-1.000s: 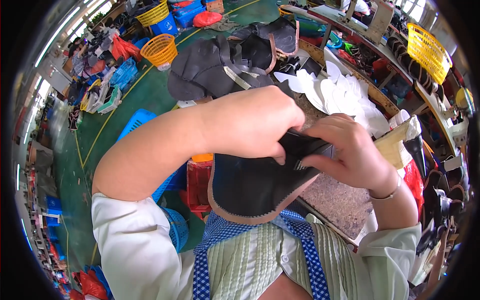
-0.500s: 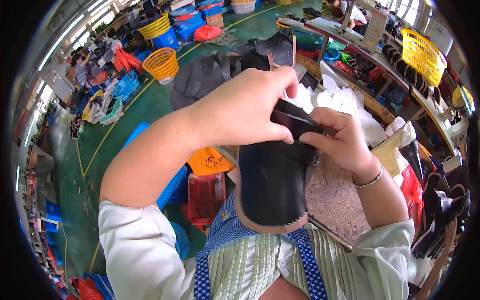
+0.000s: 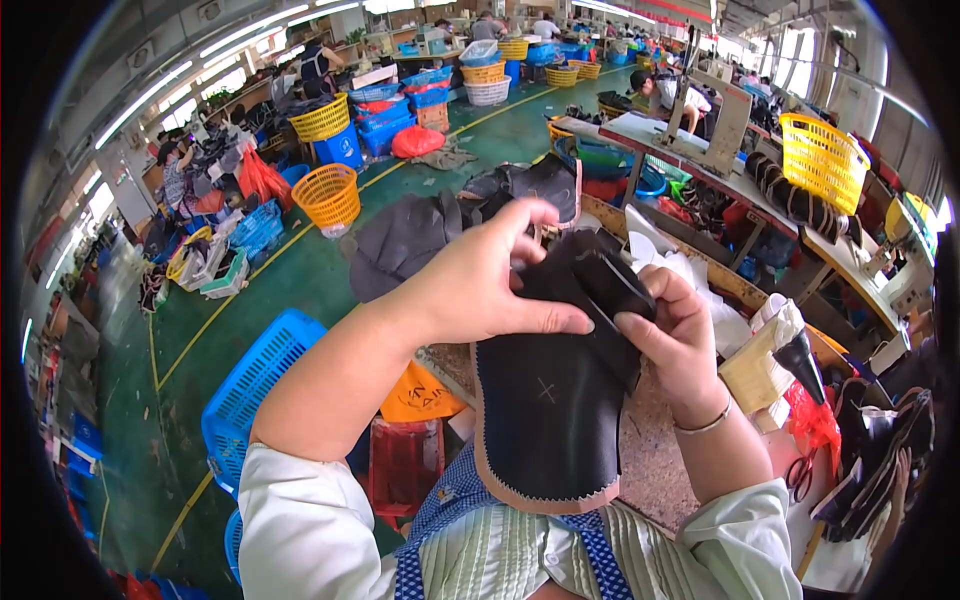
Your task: Assembling shoe upper components by aligning and placing lining material inside the leather pieces.
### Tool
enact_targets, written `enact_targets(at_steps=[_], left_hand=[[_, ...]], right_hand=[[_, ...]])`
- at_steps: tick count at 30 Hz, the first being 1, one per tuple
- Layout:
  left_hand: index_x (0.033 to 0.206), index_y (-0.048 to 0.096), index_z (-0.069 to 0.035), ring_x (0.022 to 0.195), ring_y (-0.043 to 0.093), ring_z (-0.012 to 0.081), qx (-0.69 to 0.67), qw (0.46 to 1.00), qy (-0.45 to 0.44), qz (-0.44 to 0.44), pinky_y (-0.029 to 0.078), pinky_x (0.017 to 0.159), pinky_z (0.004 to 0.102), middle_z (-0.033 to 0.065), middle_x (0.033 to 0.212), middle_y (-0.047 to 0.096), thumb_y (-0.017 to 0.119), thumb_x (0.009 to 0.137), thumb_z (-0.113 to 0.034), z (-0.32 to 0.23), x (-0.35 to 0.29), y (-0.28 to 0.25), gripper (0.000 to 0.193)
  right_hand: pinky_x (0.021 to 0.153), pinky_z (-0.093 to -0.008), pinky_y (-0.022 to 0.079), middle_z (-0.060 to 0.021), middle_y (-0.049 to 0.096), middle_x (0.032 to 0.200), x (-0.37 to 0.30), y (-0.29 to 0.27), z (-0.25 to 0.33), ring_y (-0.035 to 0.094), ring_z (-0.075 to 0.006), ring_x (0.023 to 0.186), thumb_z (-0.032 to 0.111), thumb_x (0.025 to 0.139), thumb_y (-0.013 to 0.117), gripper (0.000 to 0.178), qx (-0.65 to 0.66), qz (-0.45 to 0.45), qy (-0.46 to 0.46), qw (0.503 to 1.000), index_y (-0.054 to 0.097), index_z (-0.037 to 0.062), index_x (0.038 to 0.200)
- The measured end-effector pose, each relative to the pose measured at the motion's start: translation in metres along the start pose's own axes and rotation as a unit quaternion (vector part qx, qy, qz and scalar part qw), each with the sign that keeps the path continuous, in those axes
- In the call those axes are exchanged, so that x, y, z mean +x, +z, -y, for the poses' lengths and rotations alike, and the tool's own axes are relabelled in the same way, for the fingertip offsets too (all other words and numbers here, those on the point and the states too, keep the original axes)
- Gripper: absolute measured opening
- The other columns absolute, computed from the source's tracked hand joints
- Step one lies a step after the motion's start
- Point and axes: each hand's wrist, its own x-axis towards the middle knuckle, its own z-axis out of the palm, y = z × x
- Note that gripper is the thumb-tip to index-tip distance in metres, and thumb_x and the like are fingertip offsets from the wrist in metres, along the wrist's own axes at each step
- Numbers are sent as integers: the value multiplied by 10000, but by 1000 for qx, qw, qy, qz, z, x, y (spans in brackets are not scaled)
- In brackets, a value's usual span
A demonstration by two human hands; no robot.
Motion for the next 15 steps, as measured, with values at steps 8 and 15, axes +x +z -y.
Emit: enact_targets(at_steps=[8, 15], left_hand=[[1171, 471, -22, 748, 656, 167, 76, 985, 120, -97, 526, 690, 303, 120, 937, 639, 886, 673, -192, 7, -8, 15, 670], [1220, 424, -33, 718, 671, 176, 73, 968, 149, -185, 531, 659, 288, 130, 957, 630, 846, 701, -86, 8, -26, 38, 671]], right_hand=[[827, -262, 473, -26, 633, 1022, 6, -3, 12, 592, -105, 942, -25, 814, 714, 232, 67, -42, 128, 989, 620, 10, 1023], [734, -218, 470, 15, 575, 804, -1, 9, 4, 579, -86, 783, -100, 762, 732, 181, 91, -132, 29, 987, 617, 36, 792]])
